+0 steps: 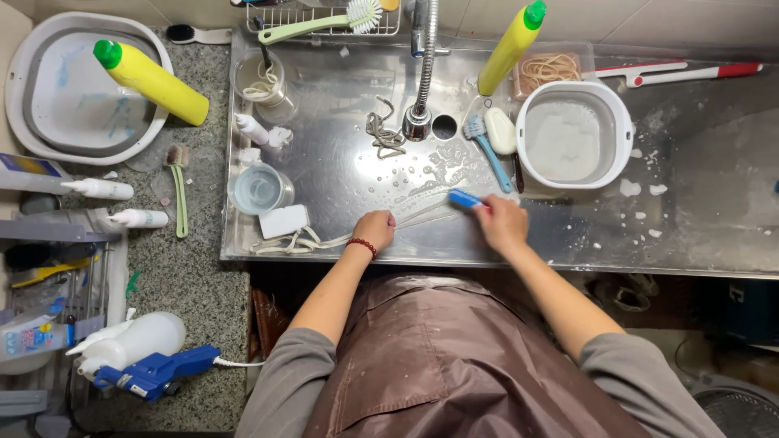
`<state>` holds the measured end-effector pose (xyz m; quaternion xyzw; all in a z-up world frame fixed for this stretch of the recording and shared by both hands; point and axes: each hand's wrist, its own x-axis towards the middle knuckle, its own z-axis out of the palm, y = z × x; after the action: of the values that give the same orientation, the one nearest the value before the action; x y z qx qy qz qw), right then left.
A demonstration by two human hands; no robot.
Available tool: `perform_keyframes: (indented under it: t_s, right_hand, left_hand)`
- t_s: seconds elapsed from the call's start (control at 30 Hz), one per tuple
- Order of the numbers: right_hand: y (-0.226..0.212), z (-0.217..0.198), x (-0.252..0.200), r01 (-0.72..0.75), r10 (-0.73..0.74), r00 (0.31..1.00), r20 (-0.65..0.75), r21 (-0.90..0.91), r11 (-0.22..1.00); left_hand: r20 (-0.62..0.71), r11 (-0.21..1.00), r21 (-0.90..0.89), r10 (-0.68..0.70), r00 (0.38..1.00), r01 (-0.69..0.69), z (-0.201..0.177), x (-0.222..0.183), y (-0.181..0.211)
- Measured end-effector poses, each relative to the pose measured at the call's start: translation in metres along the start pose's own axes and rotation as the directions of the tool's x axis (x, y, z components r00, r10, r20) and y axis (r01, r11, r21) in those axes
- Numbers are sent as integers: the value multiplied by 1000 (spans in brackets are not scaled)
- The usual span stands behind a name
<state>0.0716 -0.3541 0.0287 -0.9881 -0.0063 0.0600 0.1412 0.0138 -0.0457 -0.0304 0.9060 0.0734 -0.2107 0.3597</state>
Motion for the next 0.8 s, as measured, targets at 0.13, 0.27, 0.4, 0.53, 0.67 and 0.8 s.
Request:
perform_keyframes:
  t_s: [0.13, 0.27, 0.4, 0.53, 0.67, 0.8]
  right_hand:
    - [0, 24, -17, 361, -367, 930, 32, 114, 925]
    - [25, -6, -15, 46, -46, 999, -3, 38, 998]
    - [-31, 10, -13, 231, -232, 973, -6, 110, 967]
    - [-28, 25, -3, 215, -220, 975, 8, 168, 962]
    - [1, 1, 2, -42, 48, 998, -51, 116, 992]
    - [-41, 11, -21, 236, -246, 968, 56, 139, 962]
  left_hand:
    - [-8, 1000, 9, 17, 1000, -17, -2, -3, -2]
    - [13, 999, 32, 40, 999, -40, 7, -6, -5]
    - [14, 996, 48, 81, 997, -82, -4, -10, 5]
    - [20, 996, 43, 78, 997, -79, -12, -11, 10]
    - [45, 997, 37, 68, 997, -70, -6, -17, 8]
    - [24, 996, 33, 84, 996, -84, -1, -6, -2]
